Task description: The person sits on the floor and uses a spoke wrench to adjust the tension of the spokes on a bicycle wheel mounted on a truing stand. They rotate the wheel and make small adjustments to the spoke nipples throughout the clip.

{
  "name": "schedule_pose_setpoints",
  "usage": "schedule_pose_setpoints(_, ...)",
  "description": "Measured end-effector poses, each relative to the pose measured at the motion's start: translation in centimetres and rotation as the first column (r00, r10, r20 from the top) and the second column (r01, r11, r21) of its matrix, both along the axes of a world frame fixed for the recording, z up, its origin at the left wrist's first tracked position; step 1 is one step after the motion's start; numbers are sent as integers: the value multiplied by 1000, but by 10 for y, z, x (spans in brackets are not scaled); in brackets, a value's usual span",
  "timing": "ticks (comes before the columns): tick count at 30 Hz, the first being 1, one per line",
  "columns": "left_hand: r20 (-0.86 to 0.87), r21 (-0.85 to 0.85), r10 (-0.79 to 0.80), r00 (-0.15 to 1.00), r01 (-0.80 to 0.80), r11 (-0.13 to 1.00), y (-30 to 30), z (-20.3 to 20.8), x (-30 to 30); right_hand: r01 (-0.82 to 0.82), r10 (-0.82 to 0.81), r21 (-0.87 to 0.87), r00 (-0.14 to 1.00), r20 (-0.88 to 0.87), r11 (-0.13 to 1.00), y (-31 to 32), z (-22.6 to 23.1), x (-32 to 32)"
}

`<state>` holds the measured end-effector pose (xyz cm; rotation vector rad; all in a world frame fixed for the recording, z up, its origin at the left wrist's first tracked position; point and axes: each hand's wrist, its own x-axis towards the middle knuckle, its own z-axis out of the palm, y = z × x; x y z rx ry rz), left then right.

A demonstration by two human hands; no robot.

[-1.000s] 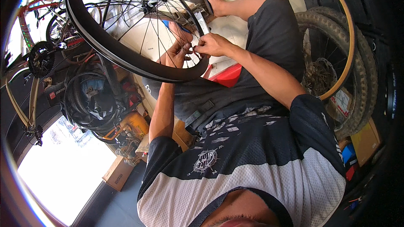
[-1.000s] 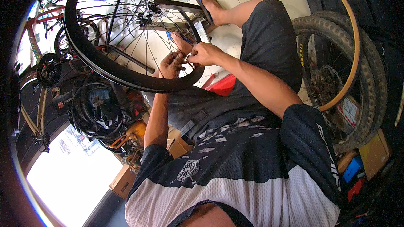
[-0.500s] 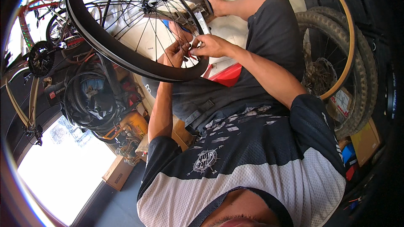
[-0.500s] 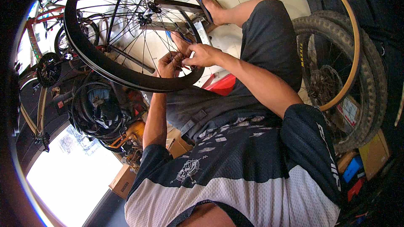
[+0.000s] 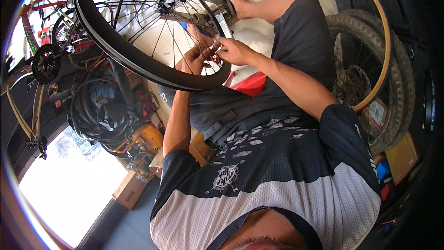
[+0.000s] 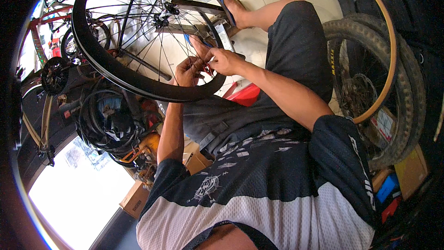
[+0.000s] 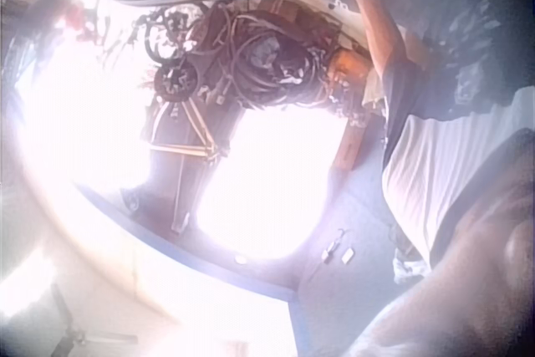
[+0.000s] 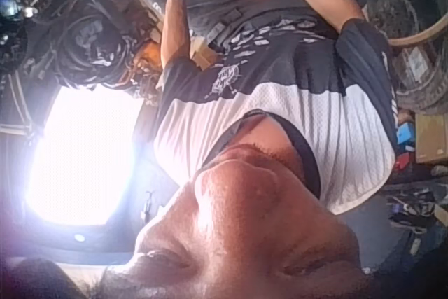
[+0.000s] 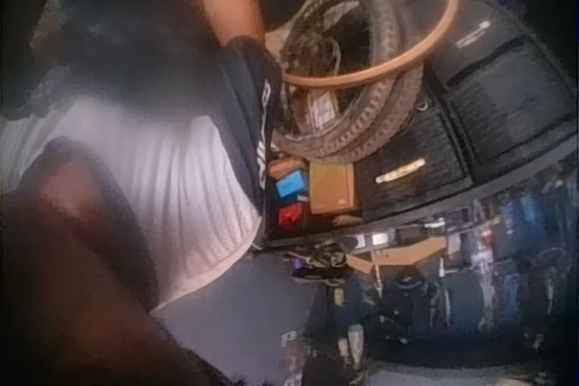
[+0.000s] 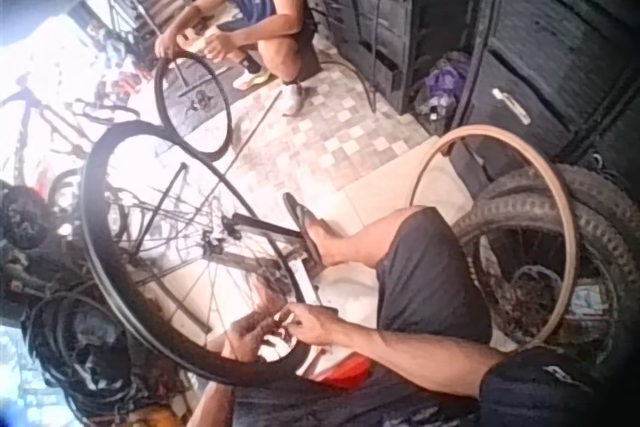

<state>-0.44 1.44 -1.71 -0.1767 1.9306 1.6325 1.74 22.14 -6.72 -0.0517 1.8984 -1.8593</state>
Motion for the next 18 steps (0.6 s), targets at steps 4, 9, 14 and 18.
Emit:
schedule_pose_setpoints(4,8,-56,-57,998,58,997,-19,-14,-2,-15,17,42,998,-58,999,-6,-2,1)
schedule_pose_setpoints(9,30,-51,-45,999,47,998,-4,0,-3,-107,121,125,986,-112,986,7,18,2)
schedule_pose_setpoints(14,4,-108,-47,999,47,993,-10,-4,-2,-77,100,153,984,-146,985,4,10,1)
schedule_pose_setpoints(18,-13,-60,-41,999,40,997,3,4,1,-66,66,64,998,8,996,3,10,-1)
